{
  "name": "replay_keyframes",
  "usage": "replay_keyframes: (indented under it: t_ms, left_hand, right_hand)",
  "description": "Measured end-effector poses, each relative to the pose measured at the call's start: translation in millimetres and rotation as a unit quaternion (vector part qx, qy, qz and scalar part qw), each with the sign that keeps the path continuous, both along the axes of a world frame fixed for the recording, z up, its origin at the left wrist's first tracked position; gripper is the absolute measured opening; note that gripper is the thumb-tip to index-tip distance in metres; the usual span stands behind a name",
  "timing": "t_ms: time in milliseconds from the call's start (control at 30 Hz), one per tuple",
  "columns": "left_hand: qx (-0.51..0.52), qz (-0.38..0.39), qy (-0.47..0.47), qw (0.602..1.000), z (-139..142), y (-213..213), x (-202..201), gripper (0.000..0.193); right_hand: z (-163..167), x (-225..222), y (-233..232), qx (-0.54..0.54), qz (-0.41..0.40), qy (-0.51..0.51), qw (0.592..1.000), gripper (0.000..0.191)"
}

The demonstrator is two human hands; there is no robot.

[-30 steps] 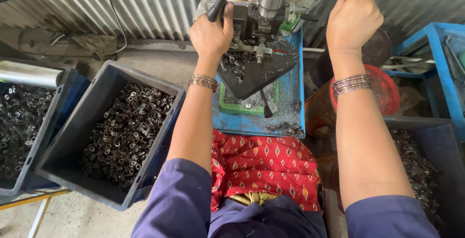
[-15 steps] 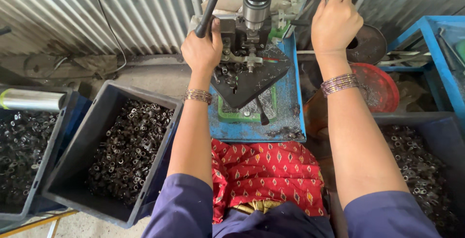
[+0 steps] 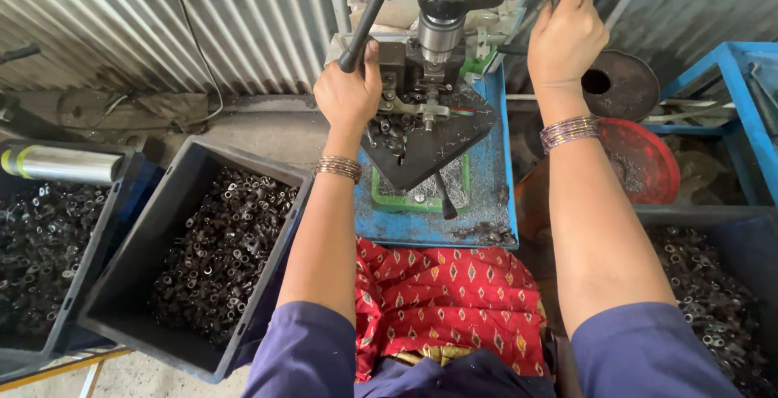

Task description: The person sits at a bench-top threading machine and repeatedly places small black metal fittings into the machine jig, pulls the lever down to tap threads into each part, then drops the finished fitting into a collection bin beside the machine. They continue this cycle with parts taken from a large bin of raw fittings.

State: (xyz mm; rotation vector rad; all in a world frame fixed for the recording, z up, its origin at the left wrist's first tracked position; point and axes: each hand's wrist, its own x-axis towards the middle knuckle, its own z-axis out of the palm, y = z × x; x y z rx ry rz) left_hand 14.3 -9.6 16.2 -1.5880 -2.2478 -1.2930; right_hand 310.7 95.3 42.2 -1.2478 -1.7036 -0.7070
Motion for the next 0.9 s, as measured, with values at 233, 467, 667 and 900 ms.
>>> replay_keyframes:
  t_ms: [233,467,667,900]
  left_hand:
    - [0.050,-0.044,-0.106,0.992,-2.4,-19.8,-8.7,0.047]
    - [0.278,-0.097,-0.245,0.924,-22.0,-74.9,20.5,0.035]
    - [0.226,-0.301,-0.425,0.823,-29.7,-88.5,114.3,0.044]
    - [0.118,-0.235,-0.852,0.452,-39.2,8.9,121.6,0.056]
  right_hand:
    - [27.0,-2.2,-47.6,-0.068,-0.026,-0.005,0.997,0.022]
    - [77.1,11.5,-105.6,-0.134,0.000,-0.054,0.990,0.025]
    - [85.8,6.9,-107.1,-0.117,0.008,-0.058,0.991,0.022]
    - [80.7,10.7,-101.8,-0.091,0.045,-0.054,0.993,0.015]
